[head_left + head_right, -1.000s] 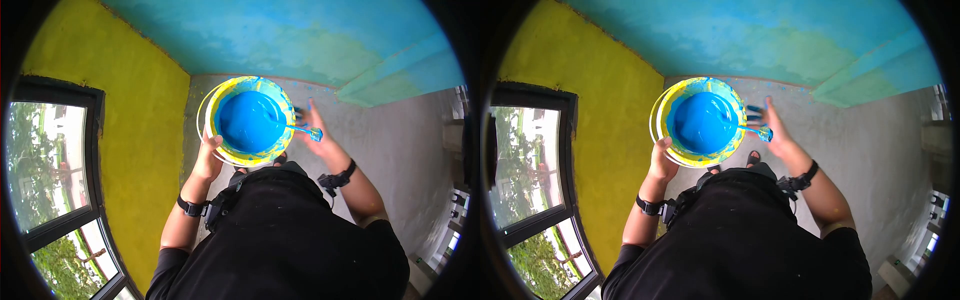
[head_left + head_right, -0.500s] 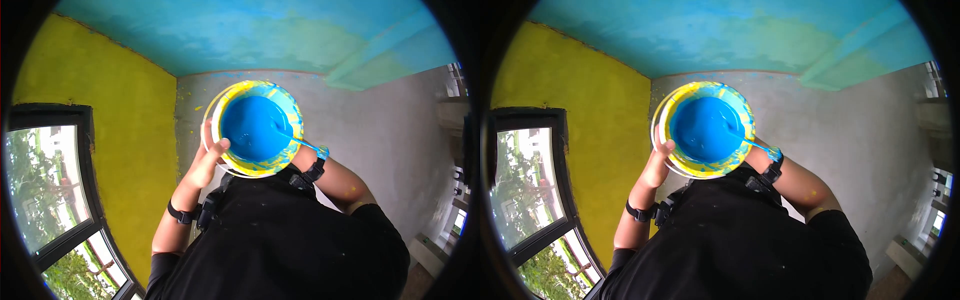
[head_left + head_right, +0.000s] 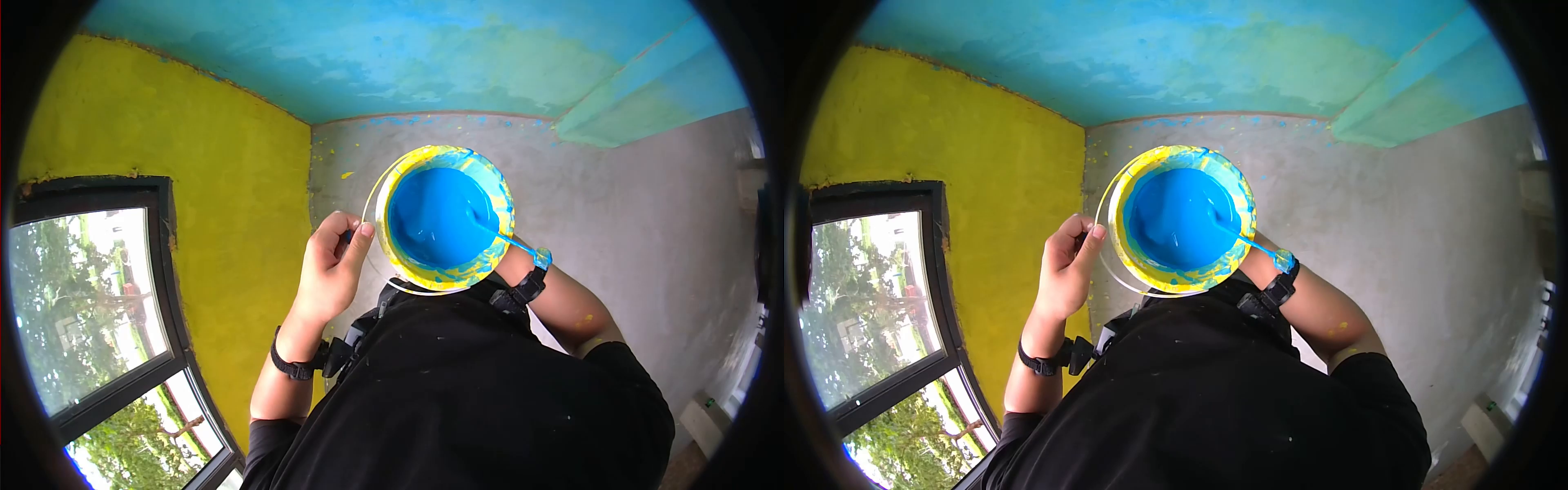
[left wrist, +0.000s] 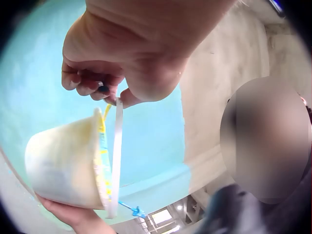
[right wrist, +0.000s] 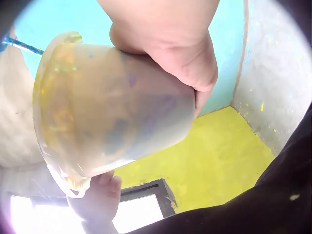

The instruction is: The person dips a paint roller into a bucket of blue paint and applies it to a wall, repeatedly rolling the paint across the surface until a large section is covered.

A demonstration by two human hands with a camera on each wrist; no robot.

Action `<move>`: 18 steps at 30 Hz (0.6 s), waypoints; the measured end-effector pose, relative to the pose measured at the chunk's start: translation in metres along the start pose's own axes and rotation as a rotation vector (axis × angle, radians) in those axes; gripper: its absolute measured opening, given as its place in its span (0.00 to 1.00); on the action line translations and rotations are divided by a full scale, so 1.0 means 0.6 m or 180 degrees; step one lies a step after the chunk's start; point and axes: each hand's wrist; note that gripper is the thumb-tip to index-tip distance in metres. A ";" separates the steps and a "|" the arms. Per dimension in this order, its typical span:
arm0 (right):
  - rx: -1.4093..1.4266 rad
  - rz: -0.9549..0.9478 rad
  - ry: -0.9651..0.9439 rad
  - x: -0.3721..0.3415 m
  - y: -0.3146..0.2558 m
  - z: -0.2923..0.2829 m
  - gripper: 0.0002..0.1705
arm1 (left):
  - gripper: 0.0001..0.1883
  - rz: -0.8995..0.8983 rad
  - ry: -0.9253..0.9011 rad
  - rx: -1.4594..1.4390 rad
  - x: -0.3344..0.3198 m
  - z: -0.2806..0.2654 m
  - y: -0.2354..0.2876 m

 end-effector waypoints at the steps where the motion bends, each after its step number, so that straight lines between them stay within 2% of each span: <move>1: -0.0006 0.0004 -0.0003 -0.002 -0.001 -0.005 0.42 | 0.10 0.0071 -0.0097 -0.0240 -0.004 -0.001 0.002; 3: -0.0023 0.0005 -0.0001 0.027 -0.001 -0.005 0.42 | 0.10 0.0143 -0.0209 -0.0472 -0.008 0.006 0.018; 5: -0.0051 0.0006 0.0014 0.032 -0.010 -0.011 0.42 | 0.11 0.0164 -0.0742 -0.1657 -0.014 0.025 0.046; 6: -0.0071 0.0012 0.0013 0.036 -0.013 -0.012 0.42 | 0.15 -0.0029 -0.0899 -0.2087 -0.021 0.043 0.066; 7: -0.0094 0.0016 0.0006 0.048 -0.004 -0.007 0.42 | 0.15 -0.0021 -0.0898 -0.2082 -0.023 0.044 0.075; 9: -0.0136 0.0016 -0.0033 0.057 0.003 0.003 0.41 | 0.22 -0.0355 -0.1662 -0.2569 -0.025 0.044 0.091; 10: -0.0169 0.0007 -0.0060 0.066 -0.005 0.004 0.41 | 0.25 -0.0284 -0.1609 -0.2576 -0.021 0.054 0.084; 11: -0.0212 -0.0008 -0.0078 0.182 -0.006 0.089 0.41 | 0.25 -0.0248 -0.1616 -0.2569 -0.015 0.061 0.077; 12: -0.0262 -0.0022 -0.0094 0.068 -0.011 0.000 0.41 | 0.26 -0.0311 -0.1483 -0.2641 -0.009 0.066 0.069; 14: -0.0345 -0.0068 -0.0122 0.066 -0.040 -0.003 0.41 | 0.25 -0.0401 -0.1325 -0.2901 -0.001 0.081 0.055; 16: -0.2419 -0.0283 0.1703 0.038 -0.069 0.008 0.46 | 0.24 -0.0462 -0.1280 -0.2888 0.010 0.085 0.032; 17: -0.2451 -0.0333 0.1695 0.022 -0.094 0.018 0.46 | 0.22 -0.0548 -0.1219 -0.2868 0.017 0.087 0.028; 18: -0.3007 -0.0192 0.1554 -0.003 -0.122 0.041 0.46 | 0.22 -0.0550 -0.1187 -0.2797 0.020 0.088 0.028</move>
Point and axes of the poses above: each hand's wrist, its own x-axis towards the middle knuckle, its own z-axis out of the palm, y = z × x, and after that the axes turned 4 degrees about -z, right-handed
